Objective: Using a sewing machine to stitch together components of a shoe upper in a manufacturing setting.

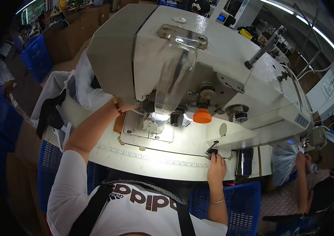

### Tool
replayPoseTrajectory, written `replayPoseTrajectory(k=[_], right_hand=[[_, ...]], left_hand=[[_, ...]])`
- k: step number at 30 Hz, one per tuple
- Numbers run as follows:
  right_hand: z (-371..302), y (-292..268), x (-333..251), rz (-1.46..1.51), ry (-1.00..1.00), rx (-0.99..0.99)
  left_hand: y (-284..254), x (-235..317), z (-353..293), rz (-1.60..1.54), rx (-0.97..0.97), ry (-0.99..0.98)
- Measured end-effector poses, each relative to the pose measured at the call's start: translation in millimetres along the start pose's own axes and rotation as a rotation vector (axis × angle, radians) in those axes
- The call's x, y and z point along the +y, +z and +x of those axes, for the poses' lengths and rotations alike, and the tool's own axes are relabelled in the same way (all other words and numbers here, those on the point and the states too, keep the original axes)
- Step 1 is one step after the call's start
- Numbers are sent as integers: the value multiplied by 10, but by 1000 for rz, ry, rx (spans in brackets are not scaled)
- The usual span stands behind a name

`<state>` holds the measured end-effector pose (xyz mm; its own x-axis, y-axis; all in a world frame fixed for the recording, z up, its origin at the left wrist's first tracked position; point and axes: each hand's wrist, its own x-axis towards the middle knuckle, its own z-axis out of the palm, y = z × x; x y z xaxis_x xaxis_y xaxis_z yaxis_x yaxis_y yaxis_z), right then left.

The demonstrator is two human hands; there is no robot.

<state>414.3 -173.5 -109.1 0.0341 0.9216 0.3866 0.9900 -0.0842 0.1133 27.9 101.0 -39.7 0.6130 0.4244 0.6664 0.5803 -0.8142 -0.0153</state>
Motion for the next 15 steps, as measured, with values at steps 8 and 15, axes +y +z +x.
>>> replayPoseTrajectory(k=[8,15], right_hand=[[187,-349,-281,342,-269,172],[824,-954,-1278,614,-295,256]], left_hand=[[-962,861,-194,261,-61,-153],[-1043,1254,-340,323,-31,-381]])
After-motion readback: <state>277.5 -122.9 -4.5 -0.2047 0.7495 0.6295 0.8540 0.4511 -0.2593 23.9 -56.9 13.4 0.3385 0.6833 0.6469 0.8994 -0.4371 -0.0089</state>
